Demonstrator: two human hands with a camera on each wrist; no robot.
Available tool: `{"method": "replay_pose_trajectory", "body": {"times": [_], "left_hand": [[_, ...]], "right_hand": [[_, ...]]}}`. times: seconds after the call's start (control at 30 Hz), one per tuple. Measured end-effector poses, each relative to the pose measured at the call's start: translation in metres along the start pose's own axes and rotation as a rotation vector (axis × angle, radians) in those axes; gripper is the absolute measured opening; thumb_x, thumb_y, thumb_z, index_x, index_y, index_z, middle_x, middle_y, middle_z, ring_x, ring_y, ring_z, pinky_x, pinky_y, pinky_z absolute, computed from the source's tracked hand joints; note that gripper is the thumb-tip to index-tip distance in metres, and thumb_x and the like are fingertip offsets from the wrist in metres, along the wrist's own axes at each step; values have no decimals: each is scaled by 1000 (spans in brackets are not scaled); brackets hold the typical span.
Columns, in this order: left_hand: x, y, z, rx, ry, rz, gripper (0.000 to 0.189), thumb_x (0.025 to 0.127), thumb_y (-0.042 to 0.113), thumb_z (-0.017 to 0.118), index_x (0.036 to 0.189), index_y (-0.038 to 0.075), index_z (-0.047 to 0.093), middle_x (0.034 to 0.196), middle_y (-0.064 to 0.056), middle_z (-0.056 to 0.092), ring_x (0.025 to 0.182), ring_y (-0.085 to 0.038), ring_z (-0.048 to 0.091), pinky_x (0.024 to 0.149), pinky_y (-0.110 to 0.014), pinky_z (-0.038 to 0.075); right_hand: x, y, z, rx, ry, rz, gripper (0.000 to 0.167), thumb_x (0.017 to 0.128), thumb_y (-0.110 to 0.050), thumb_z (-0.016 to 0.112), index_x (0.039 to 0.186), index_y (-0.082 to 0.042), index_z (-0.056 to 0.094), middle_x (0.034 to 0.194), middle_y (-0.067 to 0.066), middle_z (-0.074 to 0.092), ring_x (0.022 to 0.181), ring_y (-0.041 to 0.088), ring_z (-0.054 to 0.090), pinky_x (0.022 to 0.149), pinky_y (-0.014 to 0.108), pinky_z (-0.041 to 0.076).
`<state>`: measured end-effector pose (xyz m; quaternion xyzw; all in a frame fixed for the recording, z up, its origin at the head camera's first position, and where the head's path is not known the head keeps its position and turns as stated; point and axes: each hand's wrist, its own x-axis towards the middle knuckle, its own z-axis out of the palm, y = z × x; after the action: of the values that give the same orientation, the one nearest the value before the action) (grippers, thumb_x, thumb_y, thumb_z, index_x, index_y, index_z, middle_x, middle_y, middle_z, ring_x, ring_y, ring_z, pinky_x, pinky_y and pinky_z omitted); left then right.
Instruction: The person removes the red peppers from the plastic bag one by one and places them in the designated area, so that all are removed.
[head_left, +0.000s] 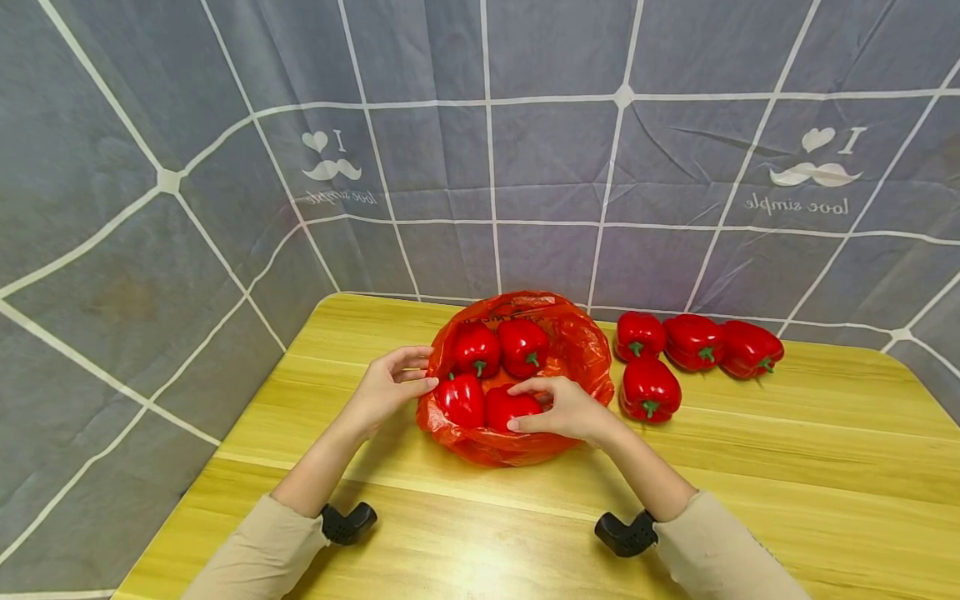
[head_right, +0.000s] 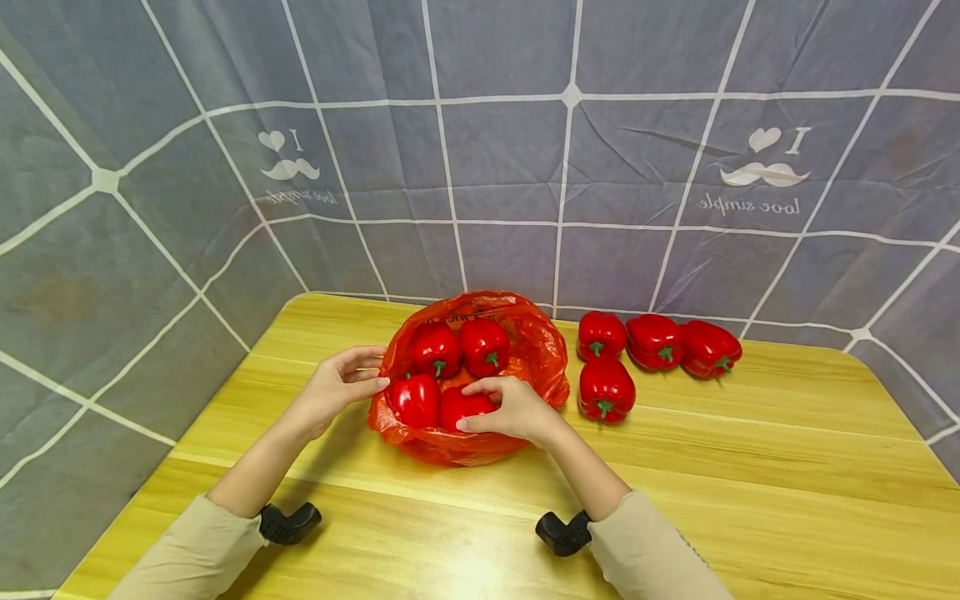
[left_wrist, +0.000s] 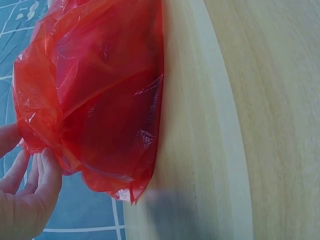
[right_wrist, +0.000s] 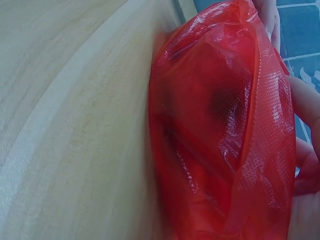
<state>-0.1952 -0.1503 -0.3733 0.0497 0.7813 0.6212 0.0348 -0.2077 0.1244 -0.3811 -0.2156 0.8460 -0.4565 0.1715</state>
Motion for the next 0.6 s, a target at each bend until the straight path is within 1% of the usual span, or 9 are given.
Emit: {"method": "replay_pose_trajectory", "body": {"times": [0.33,0.6], "left_hand": [[0,-1,0,-11,-4,10,45,82,-3,65,125,-6,51,117,-24,55,98,-28,57,77,-22,51],[1,-1,0,-10,-5,8,45,82,-3,65,125,-6,51,117,-24,55,99,-29,57,77,-22,51]], "right_hand": [[-1,2,2,3,43,-5,44,74,-25,79,113,-8,66,112,9,61,93,23,54,79,34,48],[-2,2,1,47,79,-10,45,75,-23,78,115,-8,66,115,12,60,98,26,54,85,40,47]]}}
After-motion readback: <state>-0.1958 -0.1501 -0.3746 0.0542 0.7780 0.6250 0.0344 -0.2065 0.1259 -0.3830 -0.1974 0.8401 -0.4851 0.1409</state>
